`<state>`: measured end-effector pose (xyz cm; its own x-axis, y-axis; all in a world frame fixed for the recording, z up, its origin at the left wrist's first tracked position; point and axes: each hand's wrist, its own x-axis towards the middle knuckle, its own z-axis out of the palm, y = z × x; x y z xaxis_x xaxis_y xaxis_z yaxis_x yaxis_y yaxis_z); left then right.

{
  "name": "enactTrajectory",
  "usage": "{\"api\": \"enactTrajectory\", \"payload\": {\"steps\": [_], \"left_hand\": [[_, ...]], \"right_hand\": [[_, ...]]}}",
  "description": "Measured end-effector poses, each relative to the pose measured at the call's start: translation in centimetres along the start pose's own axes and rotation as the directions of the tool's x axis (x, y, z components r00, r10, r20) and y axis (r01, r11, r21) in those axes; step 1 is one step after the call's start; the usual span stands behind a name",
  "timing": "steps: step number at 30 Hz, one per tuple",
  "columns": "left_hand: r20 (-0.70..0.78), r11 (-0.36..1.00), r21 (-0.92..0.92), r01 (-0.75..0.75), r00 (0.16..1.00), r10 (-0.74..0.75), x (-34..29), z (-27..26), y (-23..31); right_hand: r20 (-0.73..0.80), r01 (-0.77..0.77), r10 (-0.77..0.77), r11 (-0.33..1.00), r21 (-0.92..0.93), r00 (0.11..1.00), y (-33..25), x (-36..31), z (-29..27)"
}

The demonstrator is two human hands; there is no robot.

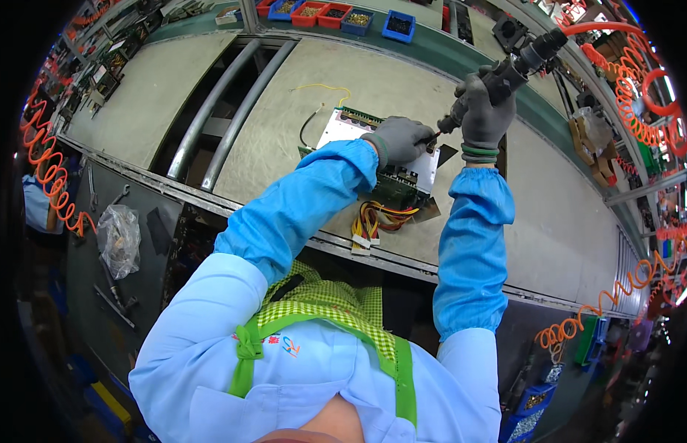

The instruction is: The person uses a pneumatic screwdriver to fasten screws into a green circuit board assembly mounted on a metal frame. They repeatedly pick up screws from a plastic bag, position them on the board, and drive them in with the tool. The person also adjusts the board's position and handles a yellow plastic component during the process.

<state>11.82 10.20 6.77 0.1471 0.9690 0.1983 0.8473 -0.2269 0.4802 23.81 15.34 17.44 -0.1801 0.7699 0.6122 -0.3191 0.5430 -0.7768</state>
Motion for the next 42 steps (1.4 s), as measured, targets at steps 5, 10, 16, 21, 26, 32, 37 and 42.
{"api": "enactTrajectory", "payload": {"steps": [5,10,16,21,26,32,37,42], "left_hand": [[0.074,0.998,-0.009,0.062,0.995,-0.061,0.3,-0.7,0.3],[0.005,1.0,-0.022,0.018,1.0,-0.018,0.0,-0.5,0.3],[-0.413,0.863,-0.494,-0.104,0.902,-0.127,1.0,0.7,-2.1],[-0.053,-0.304,-0.928,-0.218,0.882,-0.469,0.0,-2.0,-3.4],[-0.018,-0.325,-0.93,-0.17,0.906,-0.423,-0.6,-1.9,-2.9],[-0.271,0.86,-0.509,-0.038,0.955,-0.118,-1.4,-0.6,-2.3],[-0.132,0.996,-0.085,0.036,0.99,-0.047,-2.1,-1.1,-0.4],[-0.131,0.994,-0.037,0.102,0.986,-0.106,-2.7,-1.2,-0.2]], "right_hand": [[-0.013,0.062,-0.062,0.998,-0.022,0.998,-0.6,-0.6,-0.2],[-0.013,0.151,-0.151,0.988,0.028,0.988,-2.3,-1.2,-0.3],[-0.001,0.208,-0.208,0.978,0.01,0.978,-3.4,-1.1,0.4],[0.008,0.184,-0.185,0.981,0.052,0.983,-1.4,-1.8,1.2],[-0.007,0.166,-0.166,0.985,0.049,0.986,-0.3,-1.9,1.7],[-0.023,0.161,-0.16,0.985,0.053,0.987,0.4,-1.9,2.0],[0.02,0.137,-0.139,0.989,0.06,0.99,0.7,-2.0,2.0],[0.13,0.055,-0.068,0.993,0.103,0.989,0.3,-1.3,2.6]]}}
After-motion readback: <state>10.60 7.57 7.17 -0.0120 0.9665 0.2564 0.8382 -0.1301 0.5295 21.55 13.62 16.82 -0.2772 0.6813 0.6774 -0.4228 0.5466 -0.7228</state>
